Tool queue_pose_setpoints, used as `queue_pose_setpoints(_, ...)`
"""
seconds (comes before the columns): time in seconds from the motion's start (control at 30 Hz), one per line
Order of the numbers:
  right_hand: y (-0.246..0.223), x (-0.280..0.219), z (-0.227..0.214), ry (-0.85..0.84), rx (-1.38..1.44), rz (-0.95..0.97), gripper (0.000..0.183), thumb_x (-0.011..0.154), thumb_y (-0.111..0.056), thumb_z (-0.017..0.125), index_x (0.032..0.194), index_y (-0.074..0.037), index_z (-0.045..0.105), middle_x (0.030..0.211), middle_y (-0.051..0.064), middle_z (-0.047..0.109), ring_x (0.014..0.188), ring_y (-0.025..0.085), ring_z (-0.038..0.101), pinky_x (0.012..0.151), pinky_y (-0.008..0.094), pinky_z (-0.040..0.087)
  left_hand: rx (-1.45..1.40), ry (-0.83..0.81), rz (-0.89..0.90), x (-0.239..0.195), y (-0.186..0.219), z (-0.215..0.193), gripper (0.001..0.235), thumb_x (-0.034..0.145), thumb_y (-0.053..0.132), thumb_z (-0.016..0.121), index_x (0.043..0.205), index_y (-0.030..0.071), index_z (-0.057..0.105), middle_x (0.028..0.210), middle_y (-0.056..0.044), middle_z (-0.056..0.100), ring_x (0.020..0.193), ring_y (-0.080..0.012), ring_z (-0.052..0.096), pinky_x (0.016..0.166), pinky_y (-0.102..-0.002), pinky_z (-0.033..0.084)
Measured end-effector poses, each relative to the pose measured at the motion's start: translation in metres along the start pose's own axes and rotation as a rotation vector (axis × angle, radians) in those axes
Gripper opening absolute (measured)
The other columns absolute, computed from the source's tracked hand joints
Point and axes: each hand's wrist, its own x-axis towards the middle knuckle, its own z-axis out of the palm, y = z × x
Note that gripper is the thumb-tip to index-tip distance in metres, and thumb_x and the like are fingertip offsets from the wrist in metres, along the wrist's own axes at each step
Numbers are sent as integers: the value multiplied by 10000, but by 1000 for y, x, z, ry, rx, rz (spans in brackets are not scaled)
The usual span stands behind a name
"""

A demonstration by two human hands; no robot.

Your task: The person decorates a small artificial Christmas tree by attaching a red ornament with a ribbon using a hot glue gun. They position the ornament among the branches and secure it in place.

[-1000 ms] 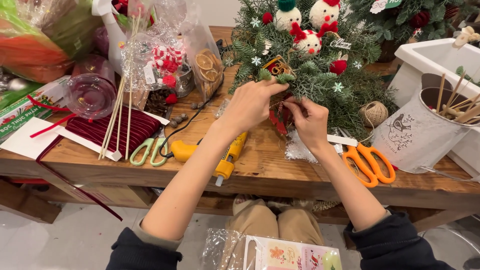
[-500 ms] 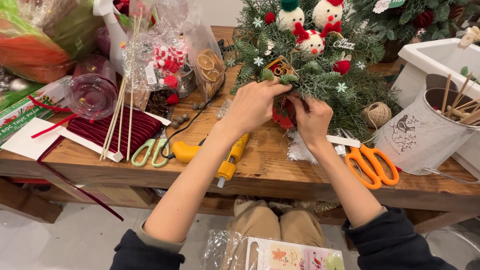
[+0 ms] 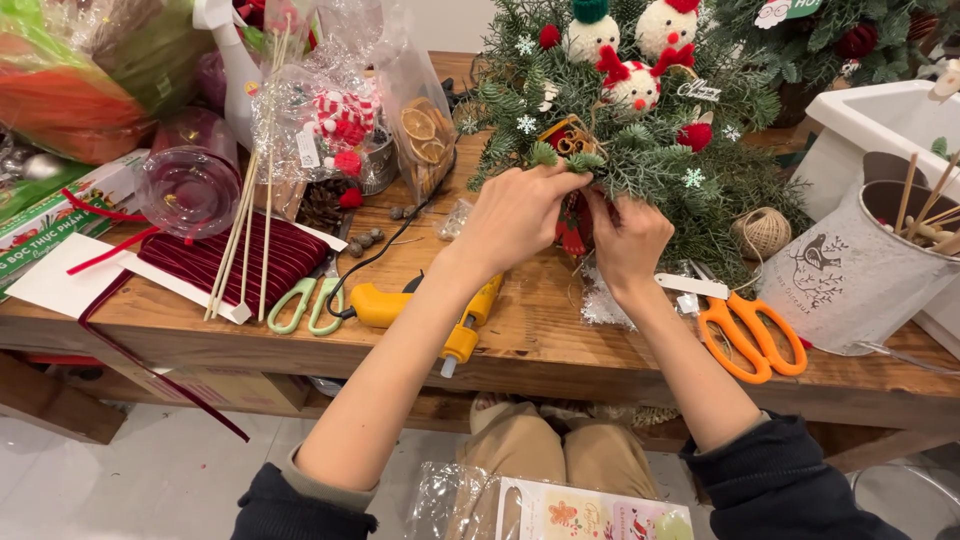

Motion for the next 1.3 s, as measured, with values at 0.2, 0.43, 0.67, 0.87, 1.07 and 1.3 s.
queue_pose_setpoints(0.2,-4,3,0,-2,-62,2,360,882,-241,852,665,-87,609,500,76,523,528,305,618,525,373,480,1,9,14,-2,8,-8,351,941,13,452,1167,93,708,1018,-176,720,825,-380,717,774,-445,562)
queue_pose_setpoints(0.43,6,-3,10,7,-105,7,428,860,-283,869,621,-90,571,473,73,506,498,313,603,500,380,475,-44,4,-23,-8,12,2,343,965,25,440,1162,105,710,1013,-159,722,825,-286,724,779,-381,562)
queue_pose_setpoints(0.67,-4,7,-1,-4,-82,39,399,829,-253,867,609,-114,564,454,72,489,489,325,597,491,383,474,-286,223,-366,-36,11,73,230,930,66,501,1004,115,714,849,-117,698,771,-314,698,730,-431,574)
queue_pose_setpoints(0.87,2,4,0,-1,-66,59,412,811,-249,872,589,-104,556,449,88,474,484,348,585,478,383,462,-409,254,-668,-29,13,98,197,862,81,573,1039,53,656,993,-177,691,994,-411,684,847,-534,545)
queue_pose_setpoints(1.07,2,5,1,8,-78,52,382,809,-235,858,599,-99,569,456,100,486,487,358,590,472,384,463,-538,259,-858,-14,19,95,668,800,115,715,1367,-72,417,1364,-297,458,1247,-522,504,1032,-643,409)
queue_pose_setpoints(1.3,2,2,2,-5,-43,90,396,780,-220,867,566,-107,554,441,86,482,481,368,580,458,380,457,-504,314,-729,-12,17,85,741,807,158,703,1377,-186,377,1399,-426,354,1241,-660,432,1007,-723,376)
